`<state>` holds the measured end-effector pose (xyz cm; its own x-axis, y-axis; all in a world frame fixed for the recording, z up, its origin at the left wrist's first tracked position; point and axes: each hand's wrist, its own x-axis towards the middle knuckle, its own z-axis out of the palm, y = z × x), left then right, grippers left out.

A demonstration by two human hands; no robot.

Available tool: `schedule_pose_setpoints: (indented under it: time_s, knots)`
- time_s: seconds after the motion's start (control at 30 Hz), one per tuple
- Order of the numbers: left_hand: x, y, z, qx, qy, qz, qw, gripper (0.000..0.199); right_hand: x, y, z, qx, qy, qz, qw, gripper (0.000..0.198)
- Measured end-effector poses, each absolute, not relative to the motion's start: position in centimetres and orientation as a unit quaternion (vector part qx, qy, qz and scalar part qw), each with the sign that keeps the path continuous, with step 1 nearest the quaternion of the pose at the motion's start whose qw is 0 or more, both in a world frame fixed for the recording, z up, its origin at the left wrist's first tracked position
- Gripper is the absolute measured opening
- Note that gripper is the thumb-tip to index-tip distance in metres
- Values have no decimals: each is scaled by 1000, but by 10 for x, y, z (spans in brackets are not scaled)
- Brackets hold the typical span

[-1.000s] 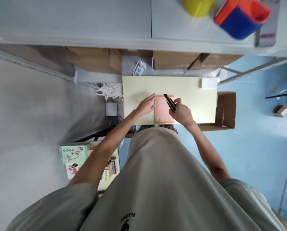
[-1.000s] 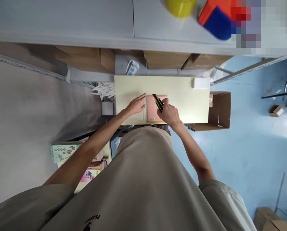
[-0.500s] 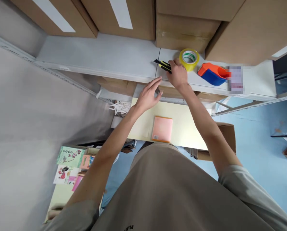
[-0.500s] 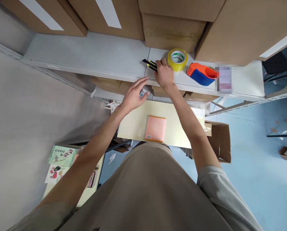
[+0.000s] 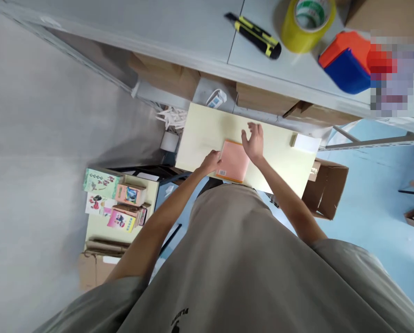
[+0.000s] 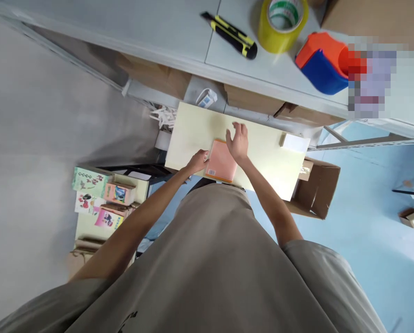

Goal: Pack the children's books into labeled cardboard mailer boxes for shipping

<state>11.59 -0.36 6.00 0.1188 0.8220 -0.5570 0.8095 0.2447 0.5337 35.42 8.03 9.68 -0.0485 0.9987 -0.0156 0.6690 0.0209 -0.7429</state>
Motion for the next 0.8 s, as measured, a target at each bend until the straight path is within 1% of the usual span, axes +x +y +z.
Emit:
schedule_pose_setpoints:
  time_s: [0.07,0.1,0.13,0.2,0.33,0.47,0.63,0.73,0.8]
  knots:
    - [126,-27,43,597,667,-15,445,50,367,25,56,-720,-537,398,187,46]
    - [131,-34,37,591,670,-15,448,53,372,4,40,-748,-464,447,161,49]
    - [135,-39,32,581,678,-12,449,57,377,-13,28,-763,-407,482,142,51]
    - [142,-43,25,547,705,-1,450,63,382,-33,12,-770,-340,525,129,49]
    - [150,-41,19,487,748,6,450,67,386,-41,-2,-753,-298,566,155,37]
    - [165,-42,17,468,749,17,470,68,394,-40,-11,-724,-267,604,200,33]
    - [202,-45,14,457,739,39,495,66,417,-51,-6,-683,-231,638,270,48]
    - [216,-44,16,445,739,56,503,63,436,-59,5,-653,-228,668,274,58]
    - [220,-43,19,433,737,70,514,57,446,-61,14,-636,-237,683,268,62]
